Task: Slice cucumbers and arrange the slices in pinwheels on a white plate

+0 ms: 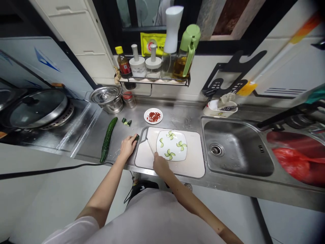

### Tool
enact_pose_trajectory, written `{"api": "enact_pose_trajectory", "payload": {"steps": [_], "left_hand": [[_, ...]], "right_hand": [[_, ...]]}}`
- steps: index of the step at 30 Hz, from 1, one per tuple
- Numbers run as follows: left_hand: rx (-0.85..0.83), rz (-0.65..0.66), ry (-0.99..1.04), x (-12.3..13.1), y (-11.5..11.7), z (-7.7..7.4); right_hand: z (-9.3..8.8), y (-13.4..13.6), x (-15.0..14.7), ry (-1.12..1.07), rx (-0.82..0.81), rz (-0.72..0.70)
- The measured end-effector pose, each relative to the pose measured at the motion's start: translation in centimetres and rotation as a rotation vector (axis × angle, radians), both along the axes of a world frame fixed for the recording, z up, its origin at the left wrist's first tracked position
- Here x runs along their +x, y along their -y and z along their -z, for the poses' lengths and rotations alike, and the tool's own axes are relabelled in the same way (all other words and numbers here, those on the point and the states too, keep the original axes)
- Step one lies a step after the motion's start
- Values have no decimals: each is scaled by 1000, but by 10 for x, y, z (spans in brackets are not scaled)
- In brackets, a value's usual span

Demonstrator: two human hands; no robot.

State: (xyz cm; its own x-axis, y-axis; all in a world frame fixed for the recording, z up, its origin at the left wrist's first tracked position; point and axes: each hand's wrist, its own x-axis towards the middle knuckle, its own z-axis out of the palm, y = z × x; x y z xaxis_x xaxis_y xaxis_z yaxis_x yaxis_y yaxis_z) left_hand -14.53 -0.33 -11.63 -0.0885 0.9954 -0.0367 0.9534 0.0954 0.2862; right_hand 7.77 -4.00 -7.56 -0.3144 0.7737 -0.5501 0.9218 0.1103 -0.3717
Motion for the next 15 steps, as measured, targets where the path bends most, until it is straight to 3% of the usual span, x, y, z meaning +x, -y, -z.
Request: {"api": "enact_pose_trajectory", "payload": {"steps": [4, 15], "left_hand": [[-66, -130, -90, -5, -28, -1], [-102, -142, -64, -23, -80, -5]], "right_hand": [[1, 0, 0, 8, 7, -12], [6, 2, 0, 3, 24, -21]]}}
